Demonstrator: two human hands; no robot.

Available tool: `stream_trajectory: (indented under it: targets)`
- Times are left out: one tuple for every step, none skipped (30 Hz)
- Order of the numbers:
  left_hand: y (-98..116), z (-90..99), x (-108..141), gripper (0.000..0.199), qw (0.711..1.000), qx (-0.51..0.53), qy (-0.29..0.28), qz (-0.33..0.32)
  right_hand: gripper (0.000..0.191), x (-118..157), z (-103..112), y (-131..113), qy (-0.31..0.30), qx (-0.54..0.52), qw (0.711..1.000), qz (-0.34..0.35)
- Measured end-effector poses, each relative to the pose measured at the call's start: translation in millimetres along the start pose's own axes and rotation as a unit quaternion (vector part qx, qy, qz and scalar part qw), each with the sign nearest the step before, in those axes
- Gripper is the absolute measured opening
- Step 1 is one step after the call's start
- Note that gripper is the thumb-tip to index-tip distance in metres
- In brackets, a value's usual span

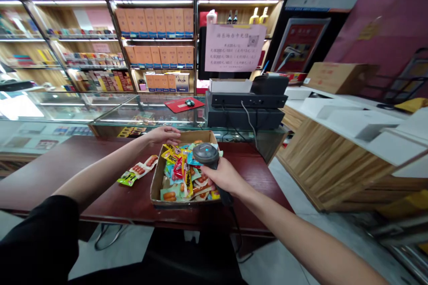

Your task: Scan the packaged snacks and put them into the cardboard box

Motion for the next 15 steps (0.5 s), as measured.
stream_trajectory:
  targets:
    - [-2.8, 11.2, 3.0, 0.041, 1.000, -0.006, 0.015, 0.000, 0.020, -3.0, -4.3, -1.9, -0.009, 0.003, 1.000, 0.006]
    - [-6.0, 23.1, 6.5, 0.043, 0.999, -0.012, 0.030, 0.000, 0.020, -6.5, -9.0, -3.8, -0.018, 0.007, 1.000, 0.010]
    - [-9.2, 35.6, 10.7, 0.044, 0.999, -0.019, 0.046, 0.000, 0.020, -10.3, -14.0, -5.7, -0.026, 0.009, 1.000, 0.011]
    - [-12.7, 48.1, 15.4, 0.045, 0.998, -0.026, 0.060, 0.001, 0.019, -14.3, -19.6, -7.8, -0.035, 0.013, 0.999, 0.011]
    - [-16.3, 60.5, 20.6, 0.046, 0.997, -0.033, 0.073, 0.004, 0.019, -18.3, -26.1, -10.7, -0.047, 0.020, 0.999, 0.013]
    - [-20.1, 72.7, 26.1, 0.046, 0.995, -0.042, 0.085, 0.006, 0.018, -22.1, -33.0, -14.2, -0.059, 0.029, 0.998, 0.017]
    - [-24.1, 84.4, 31.7, 0.047, 0.994, -0.054, 0.096, 0.007, 0.019, -25.7, -40.0, -18.4, -0.069, 0.040, 0.997, 0.021]
    - [-28.4, 95.5, 37.1, 0.047, 0.992, -0.071, 0.107, 0.007, 0.020, -29.1, -47.3, -22.7, -0.078, 0.052, 0.995, 0.023]
    - [-33.2, 105.6, 42.3, 0.047, 0.989, -0.094, 0.115, 0.006, 0.022, -32.6, -54.6, -27.1, -0.086, 0.063, 0.994, 0.023]
    - [-38.5, 114.4, 46.9, 0.047, 0.985, -0.124, 0.121, 0.003, 0.025, -36.1, -61.8, -31.2, -0.093, 0.071, 0.993, 0.021]
    - [-44.4, 122.0, 50.9, 0.047, 0.979, -0.161, 0.124, -0.003, 0.028, -39.8, -69.1, -35.2, -0.102, 0.075, 0.992, 0.020]
    - [-51.0, 128.0, 54.2, 0.046, 0.971, -0.203, 0.123, -0.008, 0.030, -43.5, -76.8, -38.8, -0.115, 0.076, 0.990, 0.021]
    - [-58.2, 132.4, 56.9, 0.045, 0.962, -0.247, 0.119, -0.012, 0.031, -47.5, -84.4, -41.8, -0.130, 0.076, 0.988, 0.024]
    - [-66.0, 135.2, 59.0, 0.043, 0.951, -0.289, 0.112, -0.013, 0.030, -51.7, -91.4, -44.1, -0.144, 0.073, 0.987, 0.028]
    - [-74.2, 136.5, 60.6, 0.041, 0.939, -0.329, 0.102, -0.011, 0.028, -56.1, -97.5, -45.4, -0.152, 0.071, 0.985, 0.031]
Point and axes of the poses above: each hand's wrist, its own x-axis away from the middle knuckle, its own z-axis out of the back of the hand, y = z × x, the point moved 6 cm from there along -x, towards the middle knuckle, and after that the axes turned 8 degrees about -z, right-handed, at the moved point
